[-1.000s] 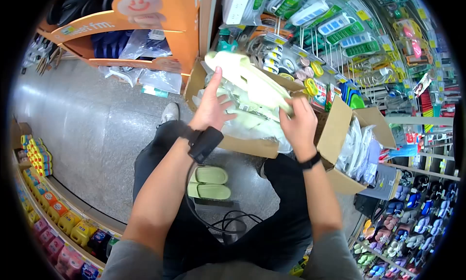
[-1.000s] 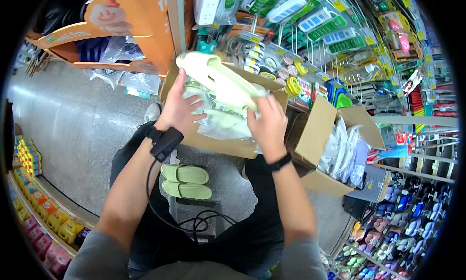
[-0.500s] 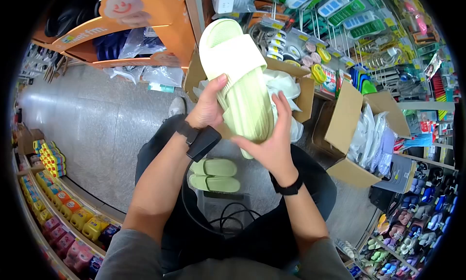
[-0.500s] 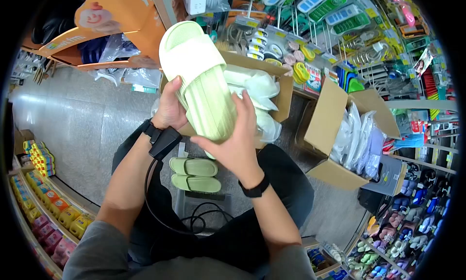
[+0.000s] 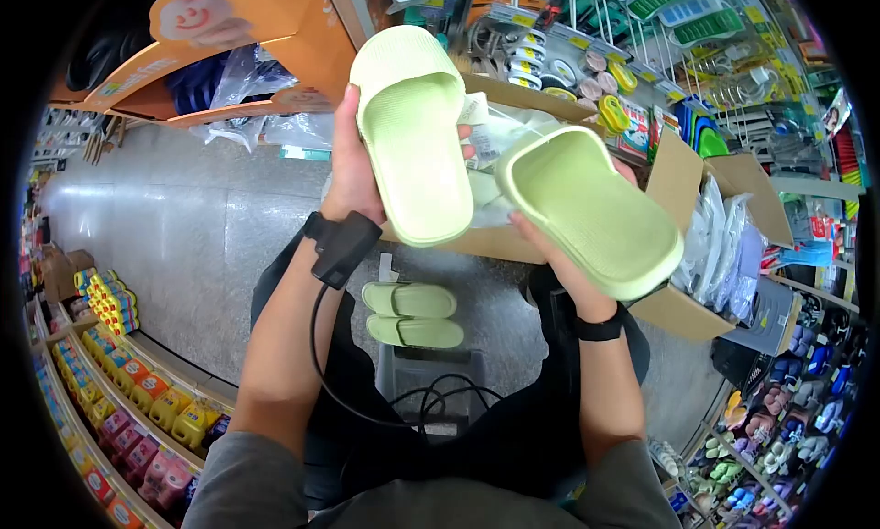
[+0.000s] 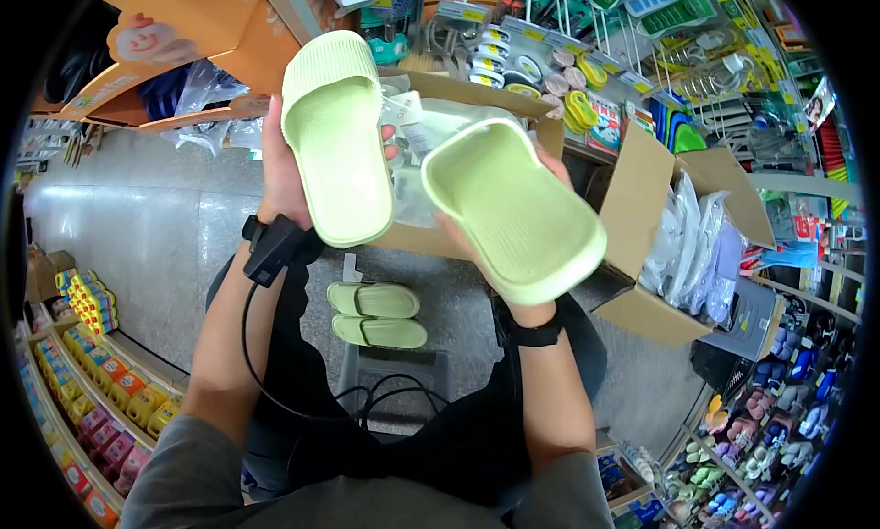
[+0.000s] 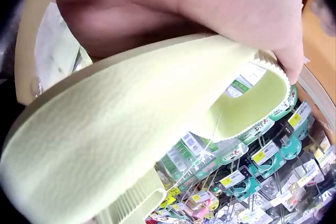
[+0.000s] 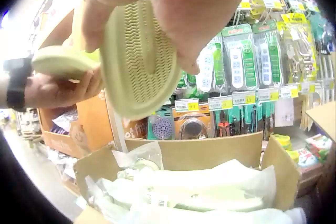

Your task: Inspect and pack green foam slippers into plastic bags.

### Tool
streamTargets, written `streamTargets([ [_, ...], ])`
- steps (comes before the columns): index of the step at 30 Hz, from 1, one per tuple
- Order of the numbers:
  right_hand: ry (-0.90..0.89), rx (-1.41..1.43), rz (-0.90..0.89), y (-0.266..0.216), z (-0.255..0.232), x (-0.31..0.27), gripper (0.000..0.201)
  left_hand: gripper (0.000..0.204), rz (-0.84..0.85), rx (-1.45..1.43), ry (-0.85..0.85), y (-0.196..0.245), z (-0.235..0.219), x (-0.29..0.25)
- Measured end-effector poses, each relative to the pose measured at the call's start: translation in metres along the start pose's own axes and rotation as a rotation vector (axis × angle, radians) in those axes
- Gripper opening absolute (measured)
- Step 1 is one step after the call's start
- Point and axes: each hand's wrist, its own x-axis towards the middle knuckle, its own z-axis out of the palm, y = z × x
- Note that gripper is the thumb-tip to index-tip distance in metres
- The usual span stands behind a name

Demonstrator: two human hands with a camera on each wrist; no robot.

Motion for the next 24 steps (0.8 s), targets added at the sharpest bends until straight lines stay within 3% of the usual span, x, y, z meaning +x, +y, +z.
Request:
streamTargets([
  [3, 0.313, 0.344, -0.045, 0.029, 0.028, 0.002, 0.073, 0.099, -0.124, -0.114, -0.218, -0.007, -0.006, -0.006],
  [4, 0.176, 0.353, 0.008, 0.024, 0.021, 0.001, 0.068, 0.098, -0.15, -0.093, -0.215, -0.009, -0.004, -0.009],
  [5, 0.019, 0.653, 0.098, 0.027, 0.023, 0.001, 0.055, 0.097, -0.157, -0.099, -0.213, -0.011, -0.003, -0.01],
  [7, -0.198, 0.669, 0.262, 0.026, 0.017, 0.002, 0.041, 0.097, -0.172, -0.107, -0.205, -0.016, -0.004, -0.011],
  [8, -0.136, 0.959, 0.413, 0.02, 0.021, -0.003, 0.028, 0.095, -0.181, -0.093, -0.301, -0.019, -0.011, -0.009],
  [11, -0.182, 1.369, 0.574, 0.038, 0.02, -0.003, 0.022, 0.11, -0.25, -0.089, -0.211, -0.028, -0.006, -0.007],
  [12, -0.09, 1.178, 0.653, 0.024, 0.023, 0.001, 0.03, 0.106, -0.223, 0.003, -0.2, -0.032, -0.006, -0.009],
  [15, -0.157, 1.085, 0.693, 0.024, 0.016, 0.003, 0.036, 0.104, -0.132, 0.063, -0.264, -0.041, -0.002, -0.013],
  [16, -0.161, 0.87, 0.758, 0.017, 0.016, 0.007, 0.047, 0.105, -0.123, 0.116, -0.28, -0.042, -0.003, -0.013],
  [20, -0.396, 0.845, 0.768, 0.027, 0.011, 0.01, 0.064, 0.107, -0.105, 0.298, -0.283, -0.041, -0.003, -0.016],
  [23, -0.478, 0.688, 0.743, 0.027, 0.01, 0.007, 0.058, 0.103, -0.1, 0.228, -0.293, -0.045, -0.012, -0.016],
  [24, -0.429, 0.725, 0.753, 0.03, 0.009, 0.006, 0.056, 0.1, -0.098, 0.175, -0.306, -0.044, -0.009, -0.016],
])
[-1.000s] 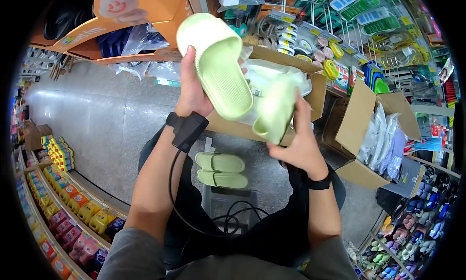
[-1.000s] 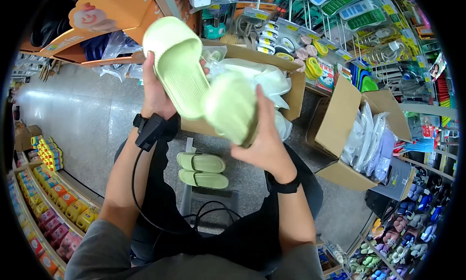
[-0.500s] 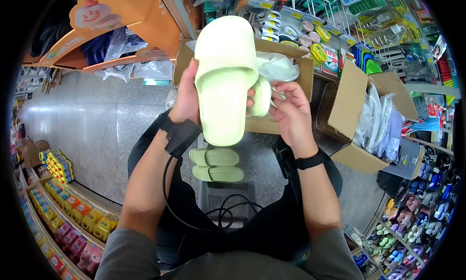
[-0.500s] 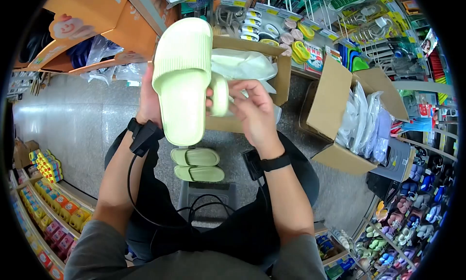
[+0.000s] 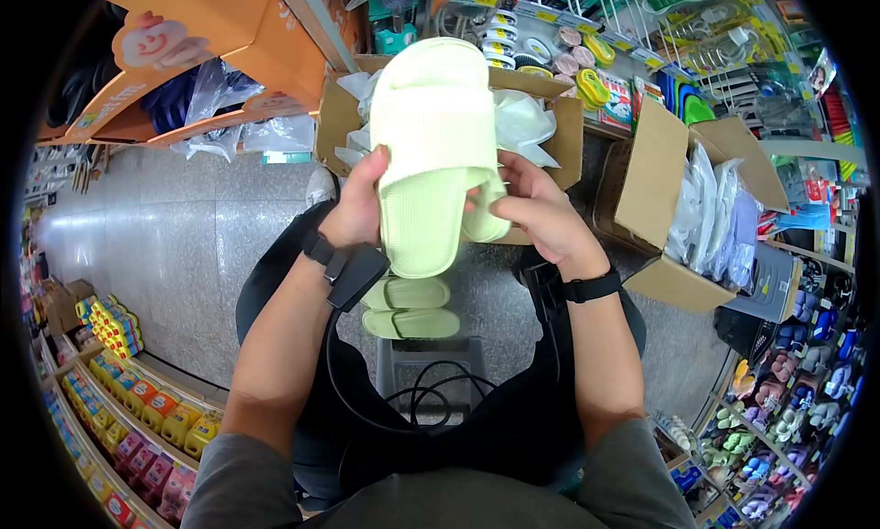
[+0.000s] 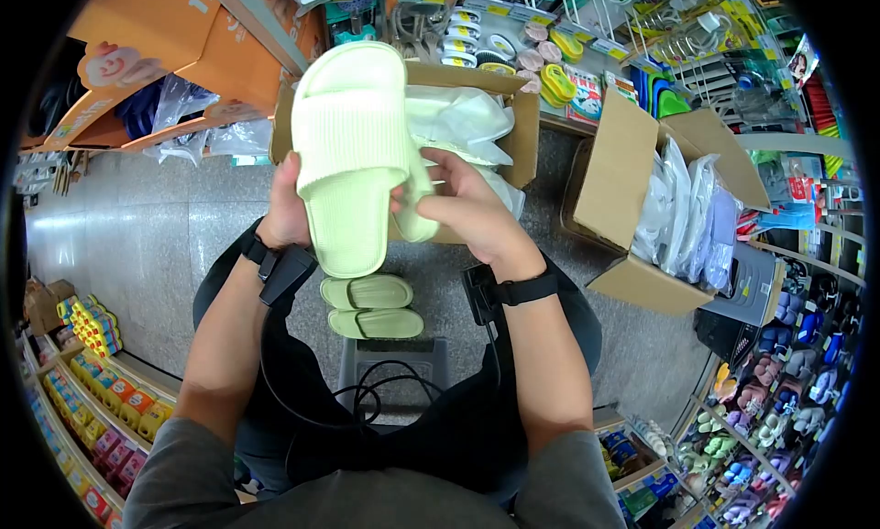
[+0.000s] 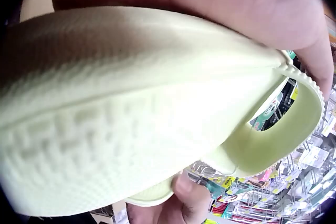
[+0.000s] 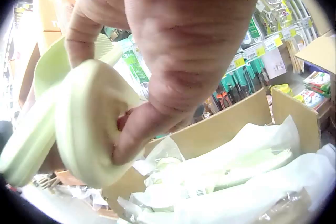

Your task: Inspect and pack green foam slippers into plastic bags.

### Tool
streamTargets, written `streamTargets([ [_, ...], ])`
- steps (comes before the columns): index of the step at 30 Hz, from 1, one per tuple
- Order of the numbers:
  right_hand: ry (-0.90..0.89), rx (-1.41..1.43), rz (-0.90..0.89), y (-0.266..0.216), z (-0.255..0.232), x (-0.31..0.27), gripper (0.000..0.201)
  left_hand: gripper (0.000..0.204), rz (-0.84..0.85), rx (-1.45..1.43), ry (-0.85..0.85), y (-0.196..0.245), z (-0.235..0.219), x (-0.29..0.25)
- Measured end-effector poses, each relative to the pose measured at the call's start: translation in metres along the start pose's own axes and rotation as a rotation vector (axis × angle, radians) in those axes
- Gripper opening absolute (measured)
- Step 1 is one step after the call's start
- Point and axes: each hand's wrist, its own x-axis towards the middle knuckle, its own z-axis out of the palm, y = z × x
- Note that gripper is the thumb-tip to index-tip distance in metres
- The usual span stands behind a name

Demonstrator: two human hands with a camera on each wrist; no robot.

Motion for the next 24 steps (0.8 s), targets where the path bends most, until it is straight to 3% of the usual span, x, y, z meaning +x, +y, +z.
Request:
streamTargets([
  [4, 0.072, 0.241, -0.017, -0.005, -0.014, 0.0, 0.052, 0.116, 0.101, -0.095, 0.163, 0.013, 0.002, 0.001],
  [7, 0.125, 0.323, -0.001, -0.006, -0.017, -0.001, 0.052, 0.119, -0.002, -0.169, 0.102, 0.024, -0.008, -0.002],
  [11, 0.178, 0.352, -0.036, -0.008, -0.012, -0.003, 0.048, 0.122, 0.015, -0.131, 0.282, 0.022, -0.002, 0.001],
  [14, 0.186, 0.341, -0.033, -0.008, -0.012, -0.003, 0.048, 0.121, 0.029, -0.135, 0.266, 0.021, -0.003, 0.003],
  [17, 0.192, 0.331, -0.015, -0.008, -0.011, -0.005, 0.05, 0.12, -0.002, -0.149, 0.125, 0.026, -0.01, 0.002],
  [20, 0.21, 0.34, -0.018, -0.005, -0.014, -0.005, 0.053, 0.118, 0.018, -0.183, 0.272, 0.029, -0.004, 0.004],
  [24, 0.23, 0.346, -0.056, -0.008, -0.017, -0.007, 0.05, 0.116, 0.075, -0.122, 0.27, 0.029, -0.005, 0.005],
])
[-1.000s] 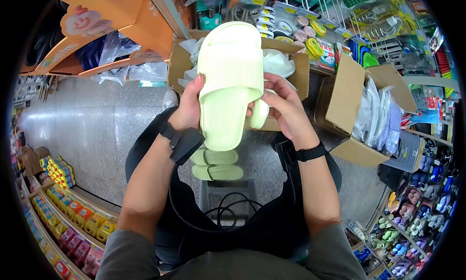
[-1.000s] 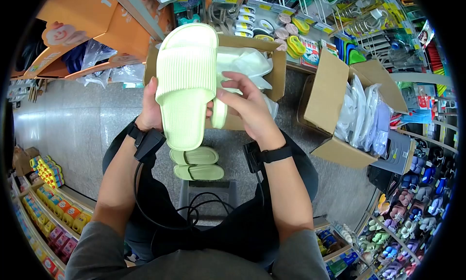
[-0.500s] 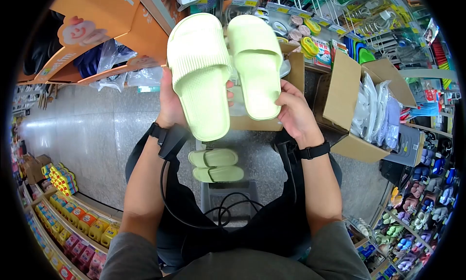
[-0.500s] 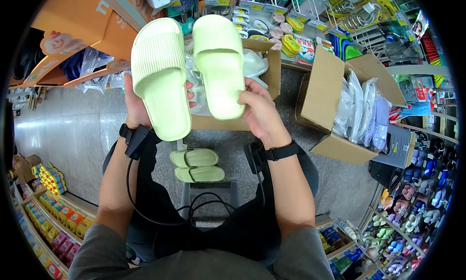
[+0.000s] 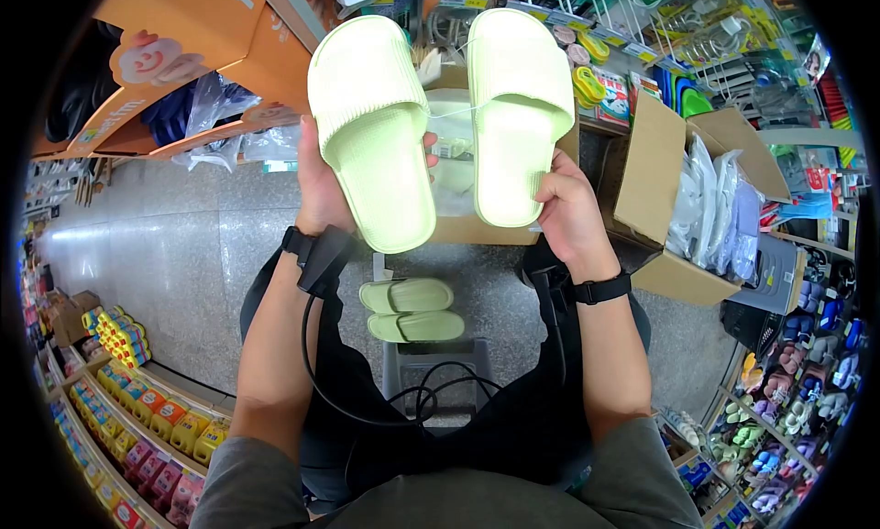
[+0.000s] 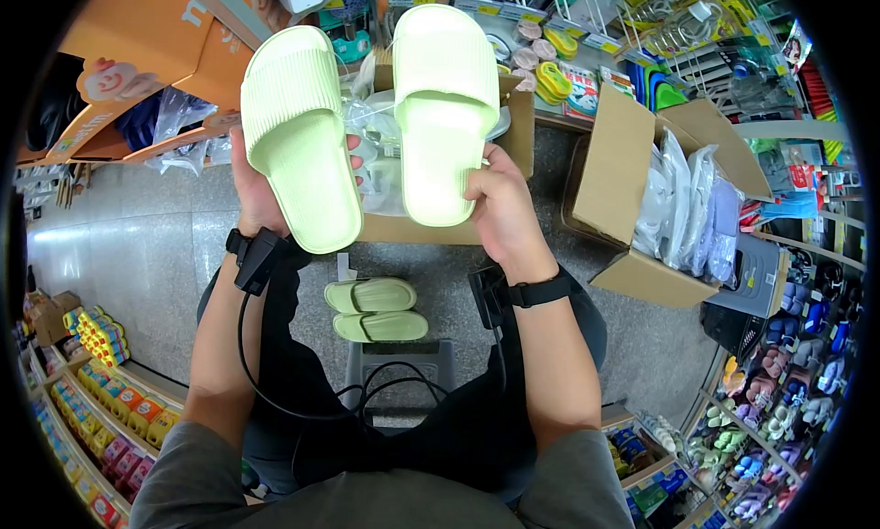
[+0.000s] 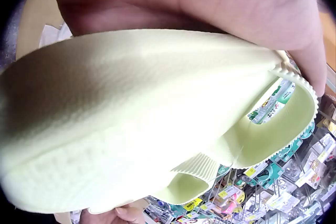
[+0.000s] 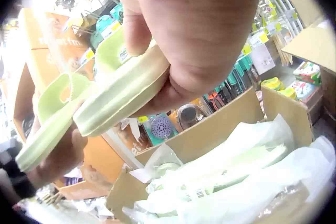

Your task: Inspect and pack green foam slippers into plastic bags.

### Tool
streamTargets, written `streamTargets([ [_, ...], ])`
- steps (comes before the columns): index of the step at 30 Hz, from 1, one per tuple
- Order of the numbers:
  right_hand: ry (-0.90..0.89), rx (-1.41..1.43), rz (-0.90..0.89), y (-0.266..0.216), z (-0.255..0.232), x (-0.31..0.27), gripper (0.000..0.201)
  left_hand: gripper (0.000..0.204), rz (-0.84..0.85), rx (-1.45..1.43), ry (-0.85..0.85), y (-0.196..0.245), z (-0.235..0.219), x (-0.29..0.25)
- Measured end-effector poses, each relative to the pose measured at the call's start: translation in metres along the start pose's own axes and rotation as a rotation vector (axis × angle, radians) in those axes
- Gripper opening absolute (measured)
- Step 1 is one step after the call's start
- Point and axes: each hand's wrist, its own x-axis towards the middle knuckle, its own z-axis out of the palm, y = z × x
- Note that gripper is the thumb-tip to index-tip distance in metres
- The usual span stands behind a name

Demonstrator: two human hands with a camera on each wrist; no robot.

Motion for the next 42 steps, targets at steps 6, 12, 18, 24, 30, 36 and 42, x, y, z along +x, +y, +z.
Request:
streamTargets([
  [6, 0.027, 0.076, -0.039, 0.0, 0.005, -0.003, 0.045, 0.112, 0.028, -0.024, 0.009, -0.001, 0.004, 0.0],
  [12, 0.105, -0.088, -0.037, 0.005, -0.005, 0.002, 0.04, 0.11, 0.072, -0.013, -0.106, 0.003, -0.003, -0.001],
  [18, 0.191, -0.015, -0.078, 0.004, -0.005, 0.004, 0.035, 0.111, 0.09, 0.002, -0.151, 0.005, -0.006, 0.0],
  [24, 0.27, 0.008, -0.108, 0.008, -0.015, 0.011, 0.036, 0.11, 0.119, -0.04, -0.077, 0.008, -0.004, -0.002],
  [30, 0.273, -0.026, -0.111, 0.01, -0.015, 0.011, 0.037, 0.112, 0.119, -0.067, -0.086, 0.008, -0.005, -0.002],
  [36, 0.257, -0.063, -0.149, 0.006, -0.013, 0.009, 0.035, 0.111, 0.066, -0.097, -0.057, 0.006, 0.003, -0.004],
  [42, 0.256, -0.125, -0.281, -0.003, -0.009, 0.009, 0.035, 0.108, -0.05, -0.091, -0.017, -0.004, 0.01, -0.005],
])
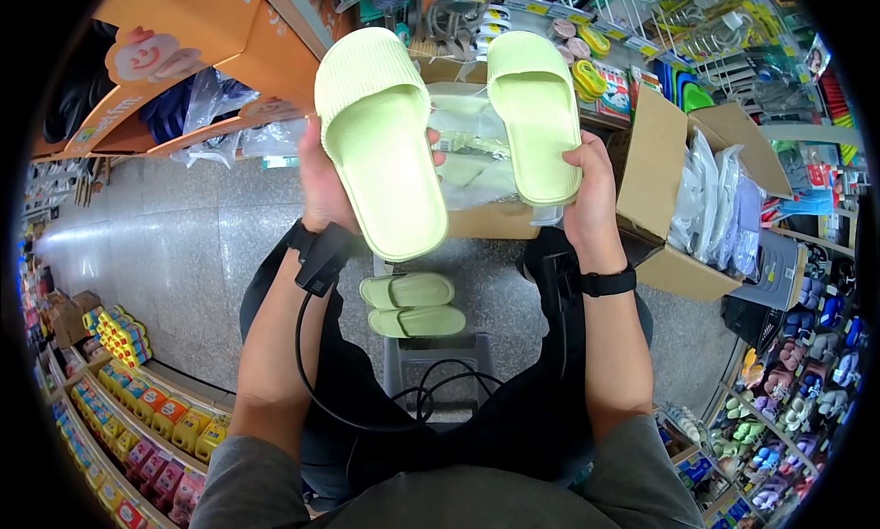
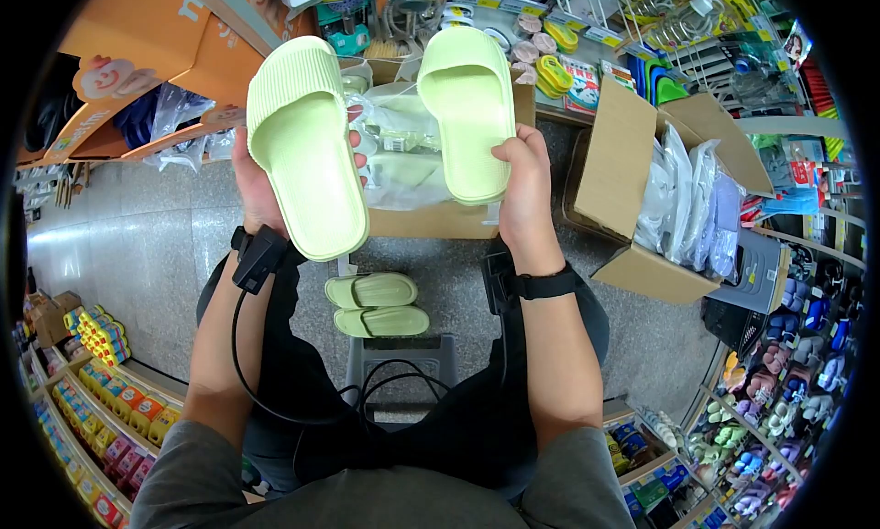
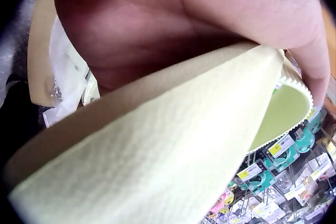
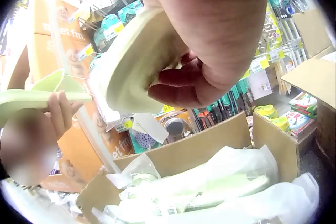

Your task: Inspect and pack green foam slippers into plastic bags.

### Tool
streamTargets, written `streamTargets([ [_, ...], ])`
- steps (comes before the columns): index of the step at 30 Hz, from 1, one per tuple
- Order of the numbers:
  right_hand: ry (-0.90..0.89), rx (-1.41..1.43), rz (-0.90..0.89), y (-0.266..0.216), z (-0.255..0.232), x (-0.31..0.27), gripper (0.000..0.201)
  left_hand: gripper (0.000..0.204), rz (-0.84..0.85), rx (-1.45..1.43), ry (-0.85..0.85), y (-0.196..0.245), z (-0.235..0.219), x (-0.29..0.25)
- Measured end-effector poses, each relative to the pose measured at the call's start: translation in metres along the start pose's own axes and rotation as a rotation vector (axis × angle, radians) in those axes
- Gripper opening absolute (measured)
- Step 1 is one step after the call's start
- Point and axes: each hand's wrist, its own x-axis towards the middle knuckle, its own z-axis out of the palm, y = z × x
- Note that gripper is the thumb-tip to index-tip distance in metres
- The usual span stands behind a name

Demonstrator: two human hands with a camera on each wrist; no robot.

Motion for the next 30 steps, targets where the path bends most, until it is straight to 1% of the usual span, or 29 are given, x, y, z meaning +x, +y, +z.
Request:
streamTargets([
  [3, -0.026, -0.021, -0.018, -0.005, 0.004, -0.004, 0.036, 0.108, -0.014, -0.021, -0.014, -0.004, 0.001, 0.001],
  [6, -0.058, -0.011, -0.021, -0.005, 0.003, -0.006, 0.036, 0.108, 0.01, -0.043, -0.062, -0.007, -0.001, 0.004],
  [9, -0.06, -0.018, -0.001, -0.004, 0.002, -0.005, 0.035, 0.106, 0.098, -0.006, 0.04, -0.011, 0.004, 0.006],
  [12, -0.076, -0.049, 0.025, -0.002, 0.002, -0.008, 0.034, 0.106, 0.107, 0.044, -0.032, -0.008, -0.004, 0.009],
  [15, -0.103, -0.056, 0.018, 0.0, 0.004, -0.009, 0.032, 0.11, 0.145, 0.053, 0.072, -0.006, 0.0, 0.009],
  [18, -0.127, -0.096, 0.01, 0.002, 0.005, -0.01, 0.032, 0.115, 0.113, 0.049, -0.028, -0.004, -0.008, 0.008],
  [24, -0.161, -0.113, 0.017, 0.002, 0.009, -0.014, 0.031, 0.121, 0.2, 0.108, -0.006, -0.001, -0.009, 0.01],
  [27, -0.182, -0.155, 0.031, 0.004, 0.012, -0.017, 0.033, 0.121, 0.267, 0.181, 0.064, 0.001, -0.014, 0.012],
  [30, -0.217, -0.164, 0.044, 0.011, 0.015, -0.018, 0.032, 0.116, 0.27, 0.228, 0.027, 0.001, -0.015, 0.009],
])
